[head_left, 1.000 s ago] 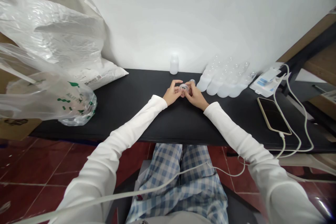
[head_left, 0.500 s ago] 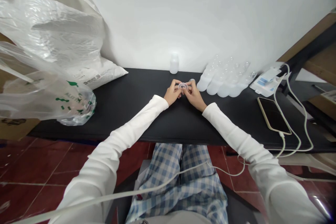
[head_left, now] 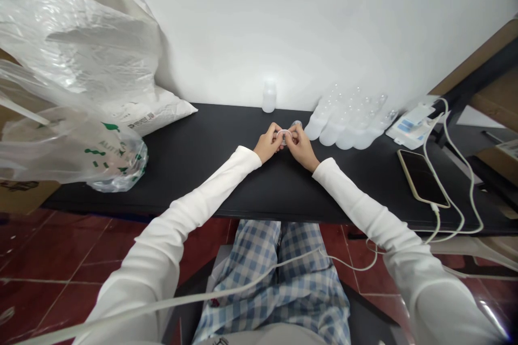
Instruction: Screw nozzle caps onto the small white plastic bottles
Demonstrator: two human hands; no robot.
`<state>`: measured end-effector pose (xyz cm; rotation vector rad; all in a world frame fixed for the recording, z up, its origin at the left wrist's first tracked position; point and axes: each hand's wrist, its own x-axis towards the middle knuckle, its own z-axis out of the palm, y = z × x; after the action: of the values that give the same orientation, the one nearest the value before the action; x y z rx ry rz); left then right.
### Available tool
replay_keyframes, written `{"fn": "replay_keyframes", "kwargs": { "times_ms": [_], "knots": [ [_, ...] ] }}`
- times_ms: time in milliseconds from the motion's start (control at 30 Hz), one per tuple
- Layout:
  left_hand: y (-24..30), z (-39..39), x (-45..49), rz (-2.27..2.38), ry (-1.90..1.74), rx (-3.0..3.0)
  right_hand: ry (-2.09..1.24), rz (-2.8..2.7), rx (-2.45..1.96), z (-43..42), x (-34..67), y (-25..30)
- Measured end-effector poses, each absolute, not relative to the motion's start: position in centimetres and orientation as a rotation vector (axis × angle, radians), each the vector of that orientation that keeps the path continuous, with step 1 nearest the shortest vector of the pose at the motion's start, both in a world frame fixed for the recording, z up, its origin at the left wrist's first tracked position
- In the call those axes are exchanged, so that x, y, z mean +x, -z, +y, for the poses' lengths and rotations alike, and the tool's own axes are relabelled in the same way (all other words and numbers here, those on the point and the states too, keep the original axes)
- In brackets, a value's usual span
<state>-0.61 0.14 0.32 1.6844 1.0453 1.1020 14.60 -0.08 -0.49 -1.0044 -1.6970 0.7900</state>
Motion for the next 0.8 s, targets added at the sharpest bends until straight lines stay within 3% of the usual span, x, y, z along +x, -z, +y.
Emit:
{"fn": "replay_keyframes", "kwargs": {
  "times_ms": [800],
  "knots": [
    [0.22,0.89,-0.99,1.035,-1.06,1.703,-0.74,-1.766,-1.059,0.03,14.57,0.81]
  ]
}}
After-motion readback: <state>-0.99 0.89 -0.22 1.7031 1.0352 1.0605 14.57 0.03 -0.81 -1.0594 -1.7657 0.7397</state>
